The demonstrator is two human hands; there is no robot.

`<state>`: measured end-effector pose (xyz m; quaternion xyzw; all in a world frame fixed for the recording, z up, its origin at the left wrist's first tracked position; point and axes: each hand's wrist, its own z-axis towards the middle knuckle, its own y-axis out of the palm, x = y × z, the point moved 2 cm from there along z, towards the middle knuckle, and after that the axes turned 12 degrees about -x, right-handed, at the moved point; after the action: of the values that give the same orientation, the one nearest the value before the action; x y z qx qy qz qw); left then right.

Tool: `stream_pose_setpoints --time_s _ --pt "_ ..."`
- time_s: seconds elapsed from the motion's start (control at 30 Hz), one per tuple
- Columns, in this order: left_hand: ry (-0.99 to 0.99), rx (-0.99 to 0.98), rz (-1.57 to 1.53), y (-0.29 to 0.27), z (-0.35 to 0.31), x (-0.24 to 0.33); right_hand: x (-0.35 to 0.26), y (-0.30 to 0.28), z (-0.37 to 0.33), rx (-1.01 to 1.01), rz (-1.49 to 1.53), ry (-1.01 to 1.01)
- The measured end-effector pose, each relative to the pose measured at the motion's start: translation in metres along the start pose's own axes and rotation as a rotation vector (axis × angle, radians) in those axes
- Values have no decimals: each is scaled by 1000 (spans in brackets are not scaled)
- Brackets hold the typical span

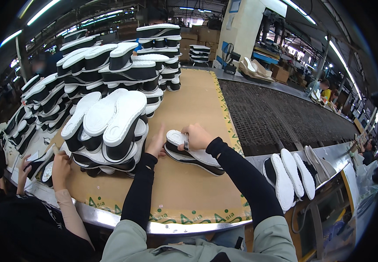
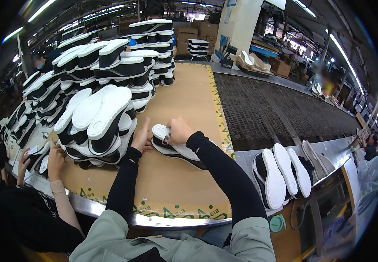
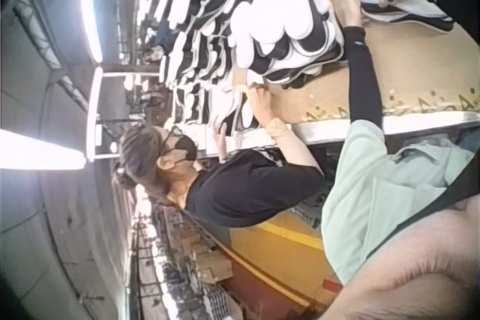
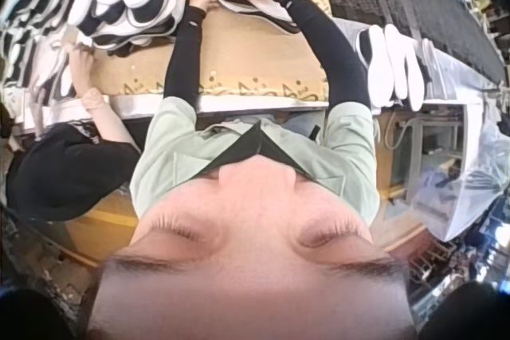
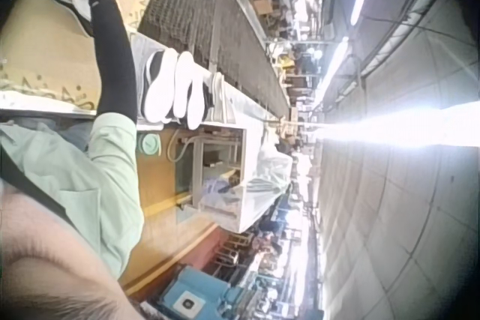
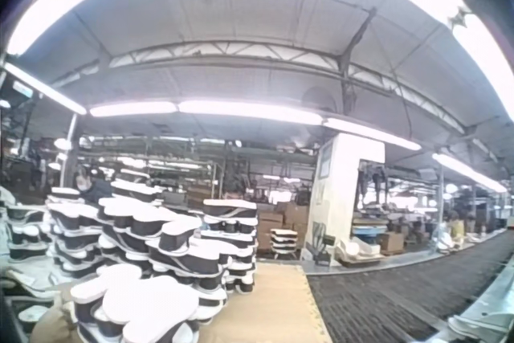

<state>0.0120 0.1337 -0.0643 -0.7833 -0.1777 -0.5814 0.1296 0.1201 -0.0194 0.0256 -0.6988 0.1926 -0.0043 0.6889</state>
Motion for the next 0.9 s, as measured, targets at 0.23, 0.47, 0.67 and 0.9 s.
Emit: stream_pose_setpoints --time_s 0.23,0.47,0.67,0.9 --pt "177 -10 -9 32 -11 9 18 -3 -28 57 283 -158" --pt "609 68 214 37 -29 39 89 -9 -91 529 1047 37" --pt "813 184 261 69 -134 105 146 79 -118 883 1161 126" --pt "963 246 217 -12 -194 187 141 104 -119 904 812 198"
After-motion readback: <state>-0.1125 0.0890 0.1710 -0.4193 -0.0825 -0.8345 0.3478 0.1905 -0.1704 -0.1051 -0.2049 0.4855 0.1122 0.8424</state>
